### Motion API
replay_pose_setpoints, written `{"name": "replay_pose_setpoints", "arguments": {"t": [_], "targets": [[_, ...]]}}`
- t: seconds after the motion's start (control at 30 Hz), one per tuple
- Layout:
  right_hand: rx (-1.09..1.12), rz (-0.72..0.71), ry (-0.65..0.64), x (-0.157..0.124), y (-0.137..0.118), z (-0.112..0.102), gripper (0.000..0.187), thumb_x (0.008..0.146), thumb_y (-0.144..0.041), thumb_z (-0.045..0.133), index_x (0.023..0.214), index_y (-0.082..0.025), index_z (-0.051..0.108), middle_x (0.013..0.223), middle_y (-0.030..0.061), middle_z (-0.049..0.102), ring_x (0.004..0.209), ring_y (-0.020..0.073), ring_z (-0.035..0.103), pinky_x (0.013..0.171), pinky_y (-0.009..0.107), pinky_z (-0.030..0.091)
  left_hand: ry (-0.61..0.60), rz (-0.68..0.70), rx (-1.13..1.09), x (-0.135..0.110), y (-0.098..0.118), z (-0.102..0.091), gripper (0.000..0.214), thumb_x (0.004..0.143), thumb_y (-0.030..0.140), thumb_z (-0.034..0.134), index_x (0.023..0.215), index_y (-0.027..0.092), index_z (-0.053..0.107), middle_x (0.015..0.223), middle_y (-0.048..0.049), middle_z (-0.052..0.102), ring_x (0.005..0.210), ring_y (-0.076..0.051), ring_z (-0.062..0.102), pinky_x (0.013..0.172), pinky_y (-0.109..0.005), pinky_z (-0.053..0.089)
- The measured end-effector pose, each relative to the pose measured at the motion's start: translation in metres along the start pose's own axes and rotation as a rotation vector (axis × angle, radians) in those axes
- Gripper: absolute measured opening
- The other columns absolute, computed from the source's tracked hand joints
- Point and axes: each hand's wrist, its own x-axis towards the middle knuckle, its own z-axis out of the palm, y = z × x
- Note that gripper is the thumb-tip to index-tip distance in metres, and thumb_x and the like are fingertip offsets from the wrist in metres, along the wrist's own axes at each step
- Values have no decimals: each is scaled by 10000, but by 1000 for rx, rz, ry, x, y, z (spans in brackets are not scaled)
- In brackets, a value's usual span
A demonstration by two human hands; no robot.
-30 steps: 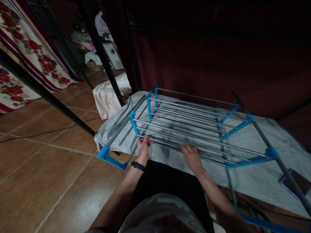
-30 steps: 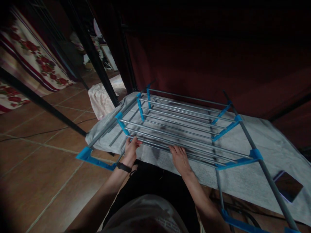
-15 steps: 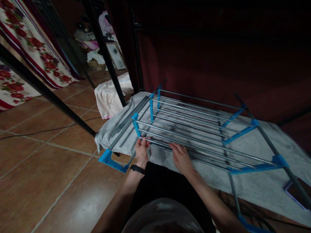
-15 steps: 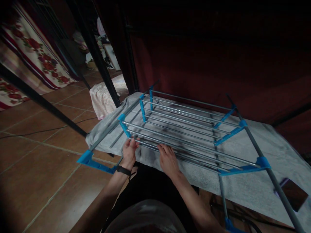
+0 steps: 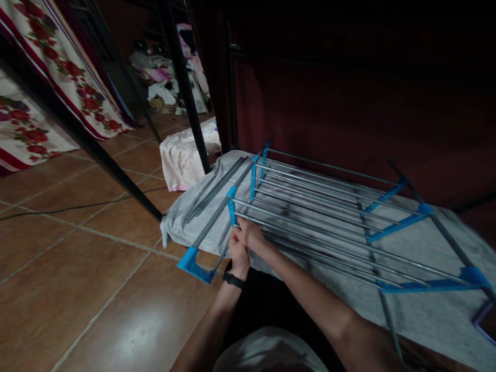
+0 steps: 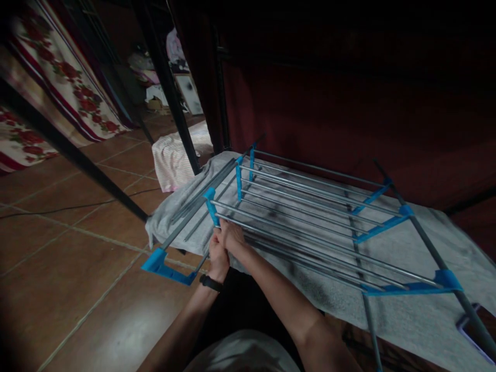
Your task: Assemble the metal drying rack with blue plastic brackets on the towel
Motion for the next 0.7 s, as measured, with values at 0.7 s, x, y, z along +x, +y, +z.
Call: {"name": "replay_pose_setpoints", "arguments": {"t": [0.7], "targets": [[-105,-53,-69,4,1,4,400,990,-372,406,1301,-148,523,1240,153,633,1059,253,629,877,366,482,30,213,374,45,1,-18,321,736,167,642,1050,228,672,1084,-48,681,1046,-214,597,1006,-337,418]]}}
